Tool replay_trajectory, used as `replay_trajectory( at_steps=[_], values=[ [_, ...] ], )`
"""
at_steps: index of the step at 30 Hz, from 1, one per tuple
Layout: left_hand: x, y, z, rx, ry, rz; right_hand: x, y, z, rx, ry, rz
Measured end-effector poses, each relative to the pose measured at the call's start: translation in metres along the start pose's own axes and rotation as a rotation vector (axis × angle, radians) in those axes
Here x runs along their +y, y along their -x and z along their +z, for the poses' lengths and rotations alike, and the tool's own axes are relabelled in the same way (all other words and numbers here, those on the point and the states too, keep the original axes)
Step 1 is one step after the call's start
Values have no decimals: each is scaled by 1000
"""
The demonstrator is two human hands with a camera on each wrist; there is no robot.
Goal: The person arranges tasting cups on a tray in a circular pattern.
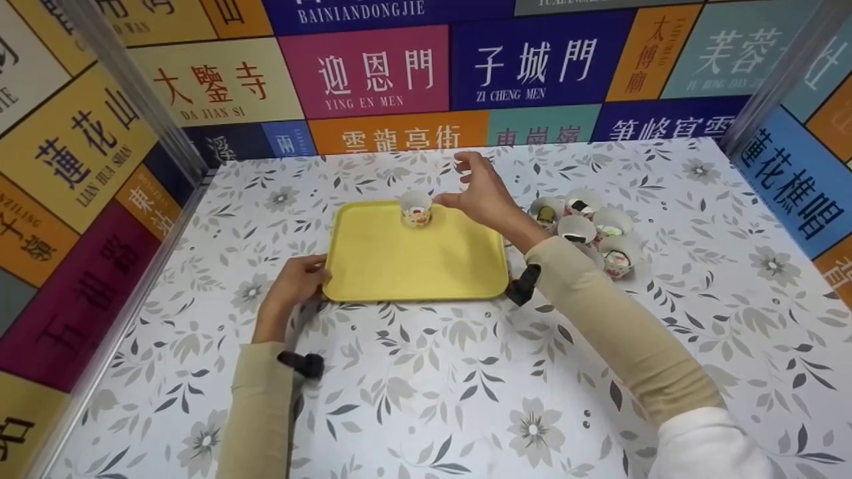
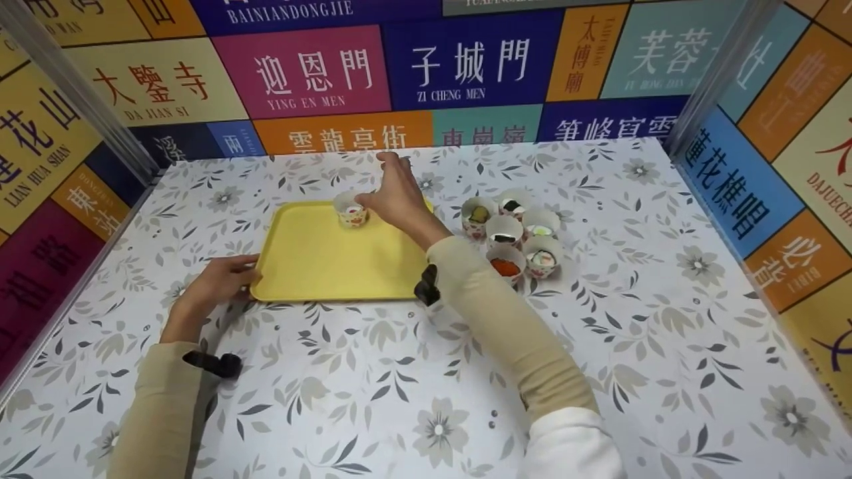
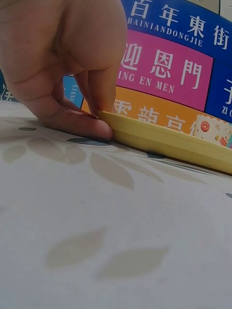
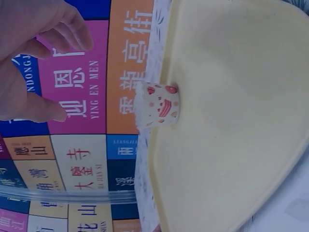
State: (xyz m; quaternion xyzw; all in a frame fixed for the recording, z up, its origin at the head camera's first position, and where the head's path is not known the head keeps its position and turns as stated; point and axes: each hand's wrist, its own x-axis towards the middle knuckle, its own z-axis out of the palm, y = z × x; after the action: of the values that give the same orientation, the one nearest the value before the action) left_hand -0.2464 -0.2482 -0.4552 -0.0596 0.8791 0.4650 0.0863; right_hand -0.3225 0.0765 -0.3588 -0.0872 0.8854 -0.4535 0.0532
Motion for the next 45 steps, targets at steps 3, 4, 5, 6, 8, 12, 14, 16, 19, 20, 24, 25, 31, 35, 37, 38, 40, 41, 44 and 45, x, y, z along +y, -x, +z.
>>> replay_trajectory(
  at_steps=[3, 4, 5, 6, 8, 12, 14, 16, 19, 20, 24, 25, 31, 35, 37, 38, 40, 41, 44, 45],
  values=[
    [1, 0, 0, 1, 3, -12, -1, 7, -8, 12, -13, -8],
    [1, 0, -1, 1, 3, -15, -1, 10, -11, 15, -19, -11],
    [1, 0, -1, 1, -1, -17, -1, 13, -14, 18, -24, -12],
    [2, 1, -1, 3, -2, -19, 0, 16, -17, 22, -33, -11],
    [2, 1, -1, 7, -5, -23, 2, 20, -23, 32, -62, -16],
    [2, 2, -1, -18, 28, -24, 10, 30, -34, 46, -141, -43],
    [2, 2, -1, -31, 36, -28, 15, 35, -40, 54, -169, -68],
    [2, 3, -1, -32, 30, -31, 20, 40, -44, 75, -178, -97],
    [2, 3, -1, -26, 25, -36, 29, 48, -50, 120, -177, -149],
    [3, 3, -1, -24, 25, -37, 32, 50, -51, 138, -177, -167],
    [3, 3, 0, -23, 33, -42, 41, 62, -59, 176, -184, -199],
    [3, 2, 0, -23, 34, -44, 44, 65, -60, 184, -184, -204],
    [2, 2, 0, -23, 38, -33, 59, 82, -70, 188, -144, -196],
    [3, 3, -1, -19, 35, -30, 72, 90, -77, 195, -103, -202],
    [4, 3, -1, -26, 39, -34, 80, 93, -81, 208, -78, -222],
    [4, 3, -1, -28, 45, -39, 84, 95, -83, 215, -65, -232],
    [4, 3, -1, -36, 54, -48, 92, 97, -87, 228, -37, -255],
    [4, 3, -1, -39, 57, -53, 97, 99, -89, 235, -22, -260],
    [3, 2, -1, -39, 56, -62, 107, 103, -96, 250, 0, -260],
    [3, 1, 0, -38, 55, -60, 111, 105, -99, 254, 2, -259]
  ],
)
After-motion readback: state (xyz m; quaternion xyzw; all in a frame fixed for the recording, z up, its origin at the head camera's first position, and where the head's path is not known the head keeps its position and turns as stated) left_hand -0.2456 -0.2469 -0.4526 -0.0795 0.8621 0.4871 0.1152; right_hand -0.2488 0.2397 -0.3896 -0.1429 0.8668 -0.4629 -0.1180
